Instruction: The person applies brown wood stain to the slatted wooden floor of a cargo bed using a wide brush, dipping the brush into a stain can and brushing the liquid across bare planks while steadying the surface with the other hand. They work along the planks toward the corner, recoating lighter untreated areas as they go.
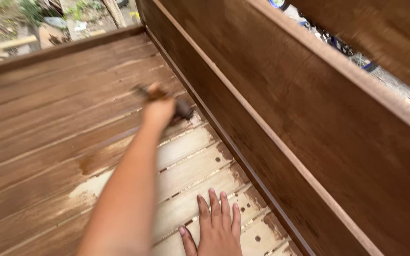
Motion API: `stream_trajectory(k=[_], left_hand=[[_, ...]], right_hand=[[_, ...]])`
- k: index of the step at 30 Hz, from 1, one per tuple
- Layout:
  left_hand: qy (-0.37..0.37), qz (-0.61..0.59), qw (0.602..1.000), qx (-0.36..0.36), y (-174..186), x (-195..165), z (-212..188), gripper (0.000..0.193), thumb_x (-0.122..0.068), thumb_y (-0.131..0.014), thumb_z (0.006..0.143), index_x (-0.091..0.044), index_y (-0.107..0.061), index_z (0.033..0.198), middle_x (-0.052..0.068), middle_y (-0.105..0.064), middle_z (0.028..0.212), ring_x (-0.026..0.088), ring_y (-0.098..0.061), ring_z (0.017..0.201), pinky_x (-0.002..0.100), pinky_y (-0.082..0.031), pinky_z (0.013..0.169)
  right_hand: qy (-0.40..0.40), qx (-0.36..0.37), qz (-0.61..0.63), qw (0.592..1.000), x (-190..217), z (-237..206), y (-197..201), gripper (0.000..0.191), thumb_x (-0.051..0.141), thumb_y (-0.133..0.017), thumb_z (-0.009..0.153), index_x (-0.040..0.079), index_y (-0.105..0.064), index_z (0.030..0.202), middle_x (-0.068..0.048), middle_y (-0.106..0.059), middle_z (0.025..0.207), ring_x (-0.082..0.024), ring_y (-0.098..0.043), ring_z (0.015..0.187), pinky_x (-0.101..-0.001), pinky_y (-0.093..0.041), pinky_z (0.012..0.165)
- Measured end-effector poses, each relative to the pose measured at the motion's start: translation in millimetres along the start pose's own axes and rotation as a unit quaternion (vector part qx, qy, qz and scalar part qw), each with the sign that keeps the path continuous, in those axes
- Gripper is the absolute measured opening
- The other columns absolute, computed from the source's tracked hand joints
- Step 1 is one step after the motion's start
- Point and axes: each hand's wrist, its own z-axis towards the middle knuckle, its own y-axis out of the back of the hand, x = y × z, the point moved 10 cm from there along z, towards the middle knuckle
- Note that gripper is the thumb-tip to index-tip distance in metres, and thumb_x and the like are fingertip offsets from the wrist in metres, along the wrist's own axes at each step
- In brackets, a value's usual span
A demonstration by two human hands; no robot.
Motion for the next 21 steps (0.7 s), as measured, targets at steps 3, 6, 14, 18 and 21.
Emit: stream_trajectory(k=[3, 6, 14, 18, 21], left_hand=[[0.005, -0.037, 0.999, -0.033, 52, 6, -15, 0.027, -0.012, -0.063, 0.094, -0.014, -0.047, 0.116, 0.02, -0.068, 0.088, 0.024, -0.064, 0.048, 0.033, -0.052, 0.037], [-0.051, -0.075, 0.995, -0.046, 45, -3, -21, 0.024, -0.011, -0.065, 0.094, -0.011, -0.049, 0.111, 0.018, -0.068, 0.084, 0.022, -0.065, 0.046, 0.032, -0.052, 0.035], [-0.093, -0.021, 0.994, -0.06, -1, 0, 8, 0.02, -0.012, -0.071, 0.09, -0.008, -0.053, 0.098, 0.013, -0.068, 0.075, 0.026, -0.066, 0.053, 0.038, -0.051, 0.043], [-0.179, 0.151, 0.969, -0.078, 74, -3, 1, 0.017, -0.017, -0.071, 0.088, -0.008, -0.06, 0.098, 0.011, -0.071, 0.083, 0.025, -0.071, 0.074, 0.04, -0.057, 0.065], [-0.169, 0.302, 0.932, -0.111, 168, 9, -13, 0.02, -0.021, -0.071, 0.089, -0.008, -0.062, 0.102, 0.012, -0.07, 0.093, 0.027, -0.069, 0.084, 0.042, -0.056, 0.073]], right_hand=[[0.011, -0.022, -0.016, 1.0, 3, 3, 1, 0.082, 0.059, -0.059, 0.089, 0.003, -0.039, 0.145, -0.027, -0.03, 0.156, -0.046, -0.016, 0.149, -0.068, -0.003, 0.116], [0.016, -0.038, -0.02, 0.999, 4, 2, 2, 0.083, 0.062, -0.057, 0.088, 0.003, -0.039, 0.144, -0.027, -0.03, 0.151, -0.046, -0.017, 0.149, -0.0677, -0.004, 0.116], [0.009, -0.054, -0.021, 0.998, 4, 0, 12, 0.079, 0.059, -0.055, 0.09, 0.004, -0.042, 0.145, -0.024, -0.035, 0.152, -0.041, -0.022, 0.145, -0.0613, -0.008, 0.114], [-0.006, -0.013, -0.02, 1.0, 2, 6, 8, 0.074, 0.055, -0.055, 0.089, 0.005, -0.043, 0.143, -0.024, -0.034, 0.157, -0.043, -0.021, 0.149, -0.0632, -0.007, 0.118], [-0.012, -0.003, -0.018, 1.0, 2, 10, 7, 0.077, 0.054, -0.055, 0.088, 0.007, -0.043, 0.148, -0.023, -0.033, 0.157, -0.043, -0.02, 0.149, -0.0628, -0.007, 0.118]])
